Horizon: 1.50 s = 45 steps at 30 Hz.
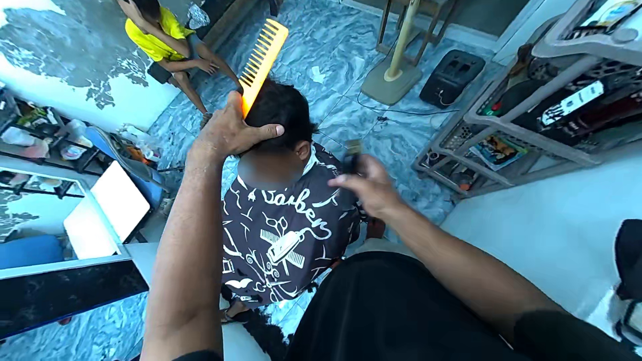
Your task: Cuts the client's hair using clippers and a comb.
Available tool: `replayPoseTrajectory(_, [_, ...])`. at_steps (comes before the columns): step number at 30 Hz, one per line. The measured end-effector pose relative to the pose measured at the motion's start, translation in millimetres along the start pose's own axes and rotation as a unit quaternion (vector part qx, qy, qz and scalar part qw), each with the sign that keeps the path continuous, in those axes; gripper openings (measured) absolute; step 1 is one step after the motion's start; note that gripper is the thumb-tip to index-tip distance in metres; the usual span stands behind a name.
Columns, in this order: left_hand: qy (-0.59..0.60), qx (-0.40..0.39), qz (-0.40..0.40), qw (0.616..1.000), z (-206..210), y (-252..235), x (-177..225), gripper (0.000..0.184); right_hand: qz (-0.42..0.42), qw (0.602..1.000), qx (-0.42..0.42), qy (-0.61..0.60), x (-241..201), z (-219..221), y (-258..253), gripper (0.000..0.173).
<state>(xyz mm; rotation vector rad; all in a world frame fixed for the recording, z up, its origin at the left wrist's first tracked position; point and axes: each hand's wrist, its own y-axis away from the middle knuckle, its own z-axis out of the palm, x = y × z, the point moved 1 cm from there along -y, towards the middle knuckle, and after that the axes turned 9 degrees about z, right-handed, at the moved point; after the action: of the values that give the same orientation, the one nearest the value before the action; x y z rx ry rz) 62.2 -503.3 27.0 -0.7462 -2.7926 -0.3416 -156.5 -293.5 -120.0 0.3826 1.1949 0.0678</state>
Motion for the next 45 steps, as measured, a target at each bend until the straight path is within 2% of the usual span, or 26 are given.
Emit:
replayPoseTrajectory(2, [-0.001,-0.003,0.002,1.0,-0.6,-2.4,1.0,0.109,-0.048,0.991,-0.017,0.128,8.7,49.3,-6.5,0.053])
replayPoseTrajectory(4, [0.002,-0.001,0.005,1.0,1.0,-5.1,-1.7,0.111,-0.079,0.978,-0.008,0.194,18.8,84.5,-15.4,0.05])
replayPoseTrajectory(9, [0.001,-0.004,-0.011,1.0,-0.1,-6.1,-3.4,0.112,-0.047,0.978,0.012,0.205,28.1,121.3,-27.0,0.049])
replayPoseTrajectory(21, [-0.008,-0.007,-0.001,1.0,0.7,-12.6,-4.4,0.119,-0.049,0.981,0.022,0.188,29.1,127.2,-37.6,0.047])
replayPoseTrajectory(45, [-0.024,-0.009,0.001,1.0,-0.4,-9.3,-0.6,0.119,-0.038,0.979,0.023,0.201,22.8,128.0,-35.9,0.046])
